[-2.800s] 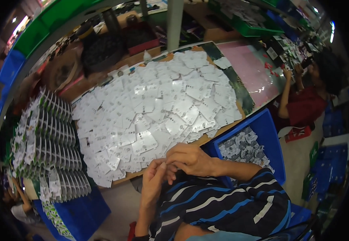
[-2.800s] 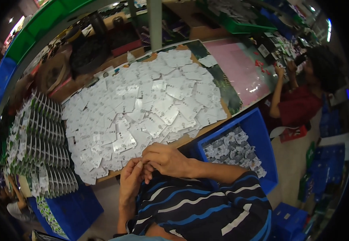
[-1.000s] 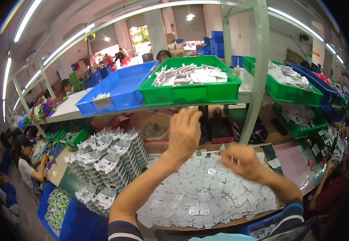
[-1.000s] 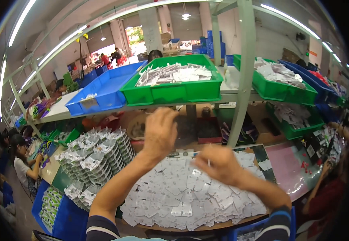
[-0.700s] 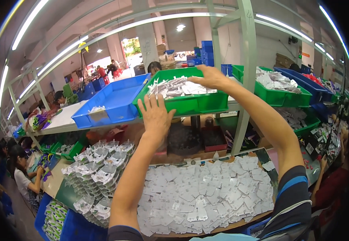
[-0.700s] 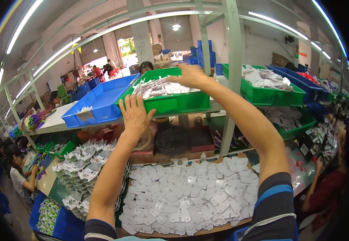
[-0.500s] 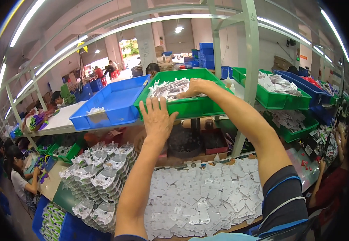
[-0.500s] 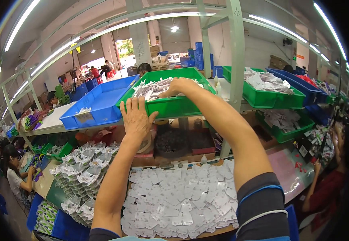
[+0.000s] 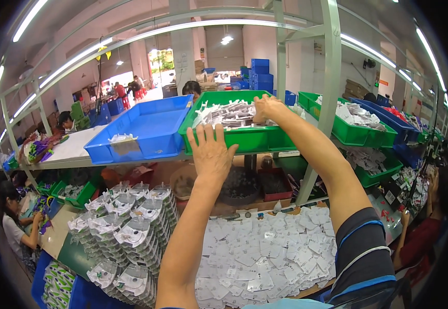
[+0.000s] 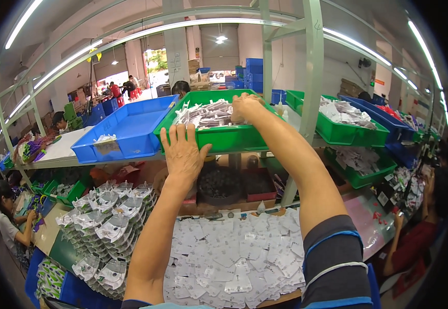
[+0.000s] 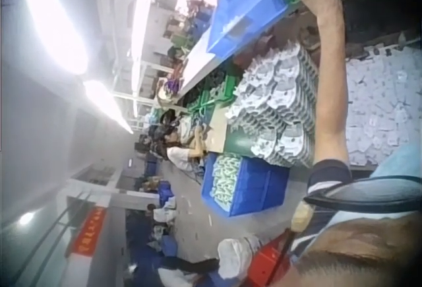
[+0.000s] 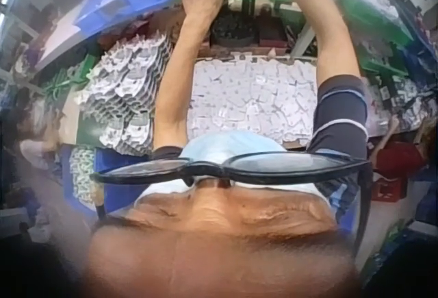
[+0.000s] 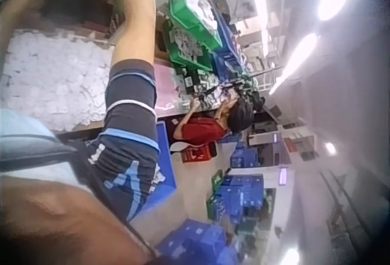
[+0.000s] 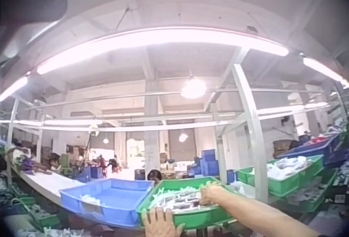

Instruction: The person sorts small white plastic parts by hand, moving them from a table into bins on a shelf.

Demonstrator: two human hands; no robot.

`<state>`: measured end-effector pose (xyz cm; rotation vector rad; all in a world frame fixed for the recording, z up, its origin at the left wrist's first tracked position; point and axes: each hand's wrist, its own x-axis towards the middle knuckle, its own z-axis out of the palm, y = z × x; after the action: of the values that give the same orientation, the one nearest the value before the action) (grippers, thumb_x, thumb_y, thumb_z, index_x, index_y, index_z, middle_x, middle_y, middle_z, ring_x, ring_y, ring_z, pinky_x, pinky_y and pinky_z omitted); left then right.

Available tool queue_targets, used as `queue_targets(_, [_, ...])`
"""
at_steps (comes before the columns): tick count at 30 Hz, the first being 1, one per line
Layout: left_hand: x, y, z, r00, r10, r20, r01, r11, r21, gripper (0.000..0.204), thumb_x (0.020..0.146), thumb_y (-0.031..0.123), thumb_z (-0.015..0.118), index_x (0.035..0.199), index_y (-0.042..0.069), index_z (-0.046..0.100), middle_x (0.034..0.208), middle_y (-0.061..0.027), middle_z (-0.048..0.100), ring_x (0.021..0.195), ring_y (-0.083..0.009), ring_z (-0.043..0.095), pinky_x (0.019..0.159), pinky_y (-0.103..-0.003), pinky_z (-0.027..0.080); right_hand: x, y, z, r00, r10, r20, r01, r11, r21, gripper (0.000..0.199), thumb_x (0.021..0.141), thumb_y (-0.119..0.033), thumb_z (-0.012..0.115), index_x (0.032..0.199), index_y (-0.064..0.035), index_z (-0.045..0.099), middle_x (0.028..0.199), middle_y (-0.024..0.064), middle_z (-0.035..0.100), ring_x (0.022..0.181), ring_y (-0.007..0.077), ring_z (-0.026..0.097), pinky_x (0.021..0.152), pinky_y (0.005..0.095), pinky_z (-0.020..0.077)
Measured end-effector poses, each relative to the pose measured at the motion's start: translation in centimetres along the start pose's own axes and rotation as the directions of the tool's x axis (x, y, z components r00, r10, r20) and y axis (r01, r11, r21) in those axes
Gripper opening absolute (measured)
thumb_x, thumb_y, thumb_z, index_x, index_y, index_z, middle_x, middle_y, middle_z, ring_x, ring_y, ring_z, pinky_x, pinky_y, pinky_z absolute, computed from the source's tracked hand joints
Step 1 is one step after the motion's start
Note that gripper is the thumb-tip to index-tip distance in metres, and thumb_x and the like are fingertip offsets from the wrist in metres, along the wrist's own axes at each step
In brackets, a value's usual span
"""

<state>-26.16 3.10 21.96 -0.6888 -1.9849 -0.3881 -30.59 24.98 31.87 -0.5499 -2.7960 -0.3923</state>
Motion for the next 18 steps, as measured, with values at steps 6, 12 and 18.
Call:
queue_targets(6, [0.0, 0.7, 0.0, 1.000, 0.010, -0.015, -0.010, 0.999, -0.043, 0.067, 0.077, 0.040, 0.075, 0.125, 0.003, 0.045, 0.121, -0.0146, 0.047, 0.125, -0.0330, 0.038, 0.112, -0.055, 0.018, 4.2, 3.8, 2.8, 0.941, -0.299, 0.158, 0.296, 0.954, 0.038, 0.049, 0.075, -0.017, 0.060, 0.122, -0.0017, 0.060, 0.123, 0.0183, 0.063, 0.109, 0.0308, 0.064, 0.088, 0.0424, 0.0538])
queue_targets(12, [-0.2, 0.2, 0.3, 1.000, 0.014, -0.023, -0.015, 0.999, -0.037, 0.067, 0.078, 0.041, 0.075, 0.124, 0.004, 0.045, 0.120, -0.0141, 0.047, 0.124, -0.0325, 0.038, 0.113, -0.055, 0.017, 2.8, 5.9, 1.1, 0.964, -0.207, 0.169, 0.143, 0.934, 0.328, 0.052, 0.076, -0.014, 0.058, 0.127, -0.0108, 0.057, 0.119, 0.0197, 0.063, 0.109, 0.0338, 0.063, 0.084, 0.0446, 0.0549])
queue_targets(18, [0.1, 0.1, 0.6, 1.000, -0.002, -0.023, 0.002, 1.000, -0.020, 0.067, 0.078, 0.040, 0.075, 0.125, 0.004, 0.044, 0.120, -0.0137, 0.047, 0.125, -0.0321, 0.038, 0.113, -0.055, 0.016, 0.9, 9.0, -1.4, 0.969, -0.221, 0.111, 0.084, 0.717, 0.692, 0.047, 0.076, -0.016, 0.063, 0.123, -0.0098, 0.061, 0.103, 0.0136, 0.067, 0.083, 0.0269, 0.069, 0.061, 0.0396, 0.0572])
